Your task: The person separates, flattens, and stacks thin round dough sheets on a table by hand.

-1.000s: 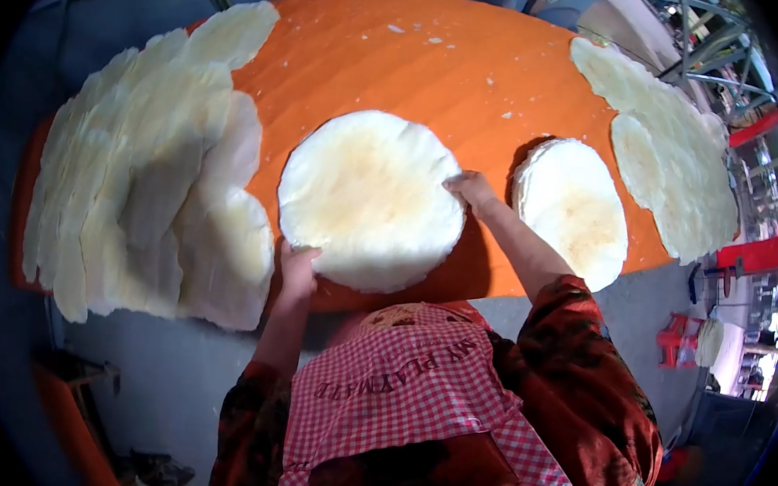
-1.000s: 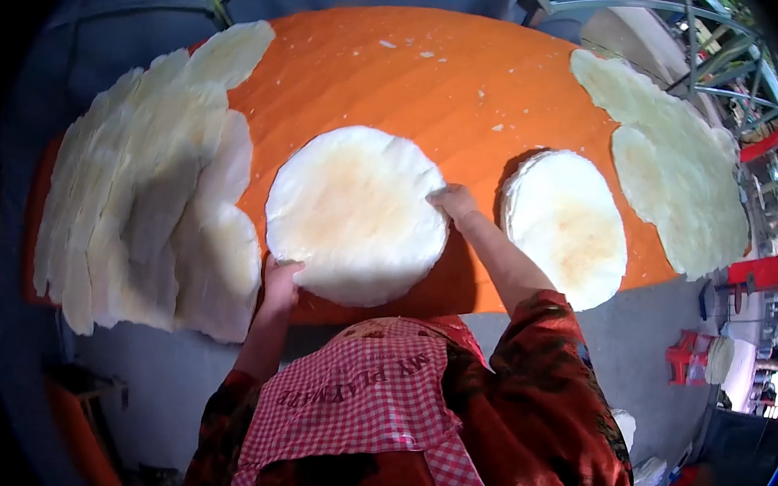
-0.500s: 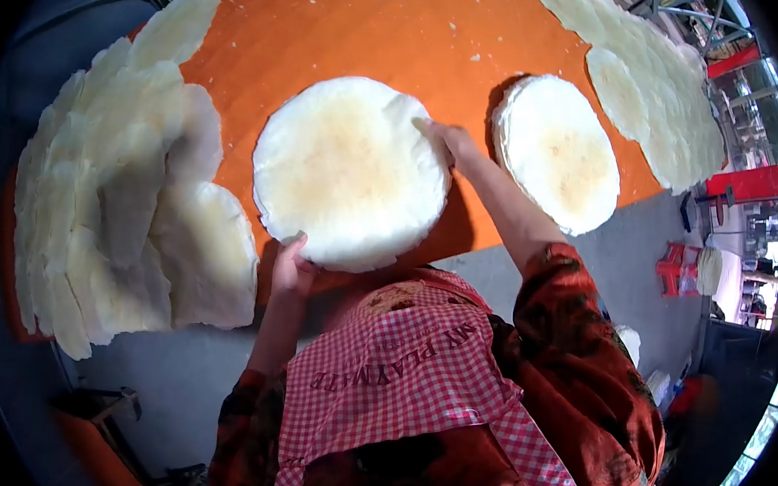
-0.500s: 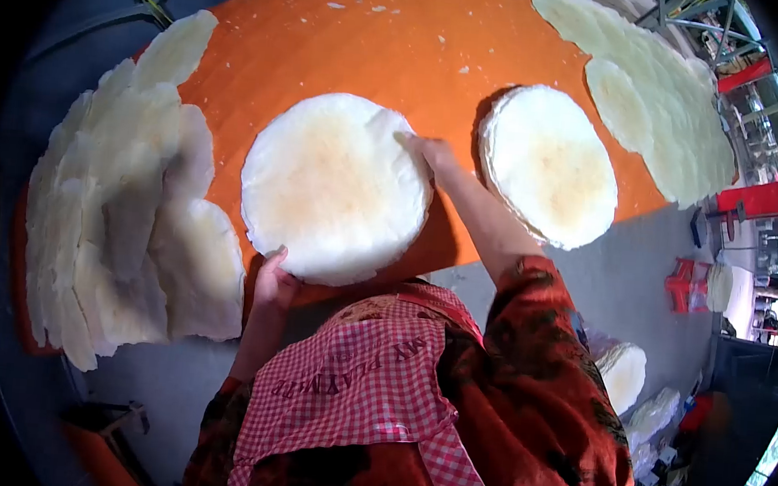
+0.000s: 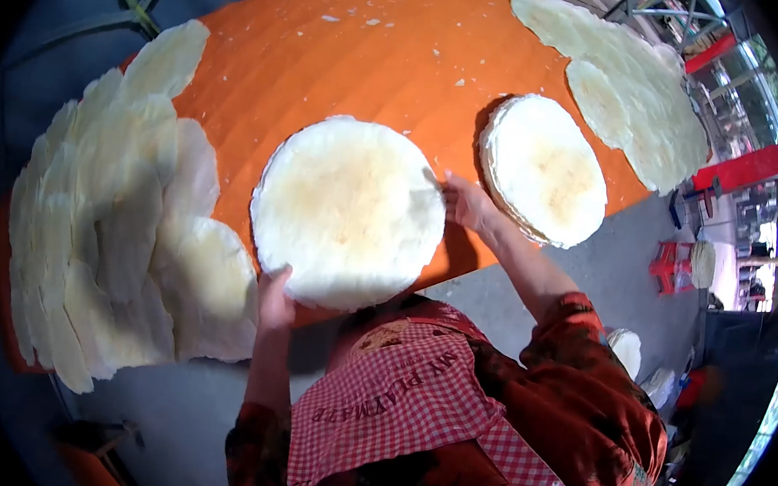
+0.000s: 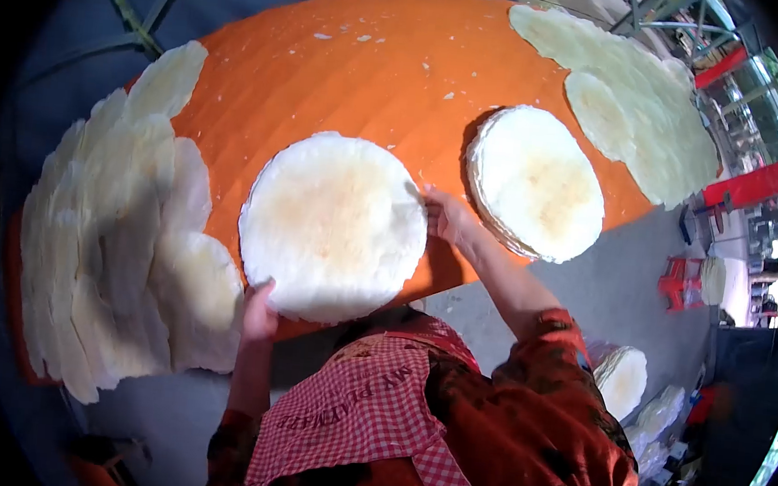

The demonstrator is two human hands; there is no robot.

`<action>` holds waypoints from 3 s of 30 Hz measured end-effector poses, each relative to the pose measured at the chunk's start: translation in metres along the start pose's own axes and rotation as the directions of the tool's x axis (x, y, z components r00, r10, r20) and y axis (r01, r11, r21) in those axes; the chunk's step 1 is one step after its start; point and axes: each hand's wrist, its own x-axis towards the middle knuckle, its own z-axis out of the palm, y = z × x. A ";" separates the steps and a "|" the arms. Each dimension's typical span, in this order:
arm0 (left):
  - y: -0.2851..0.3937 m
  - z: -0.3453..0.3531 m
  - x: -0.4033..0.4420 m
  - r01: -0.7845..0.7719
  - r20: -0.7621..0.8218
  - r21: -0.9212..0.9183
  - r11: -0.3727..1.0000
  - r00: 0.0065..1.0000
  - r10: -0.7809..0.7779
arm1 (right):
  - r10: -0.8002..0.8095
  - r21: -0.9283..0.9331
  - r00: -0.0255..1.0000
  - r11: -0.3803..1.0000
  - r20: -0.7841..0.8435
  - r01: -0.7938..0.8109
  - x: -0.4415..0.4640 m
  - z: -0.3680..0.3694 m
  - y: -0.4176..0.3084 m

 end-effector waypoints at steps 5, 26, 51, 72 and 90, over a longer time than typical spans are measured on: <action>0.000 -0.001 0.001 -0.011 0.043 0.113 0.994 0.999 0.006 | -0.190 -0.682 0.957 0.731 -0.221 -0.012 0.066 0.026 -0.020; 0.022 -0.010 0.016 -0.828 0.788 0.553 0.091 0.555 0.267 | -0.482 -0.496 0.872 0.739 0.085 0.456 0.009 0.010 0.021; -0.155 0.476 0.127 -0.269 0.596 0.531 0.804 0.793 -0.128 | -0.326 0.130 0.665 0.832 -0.672 0.539 -0.154 -0.321 -0.034; -0.159 0.541 0.112 -0.696 0.833 0.369 -0.615 0.541 -0.112 | -0.862 -0.932 0.400 0.194 -0.310 -0.305 -0.102 -0.340 -0.055; -0.122 0.358 0.010 -0.760 0.603 0.637 0.126 0.593 0.534 | -0.942 -0.833 0.257 0.313 -0.214 0.455 -0.150 -0.281 -0.090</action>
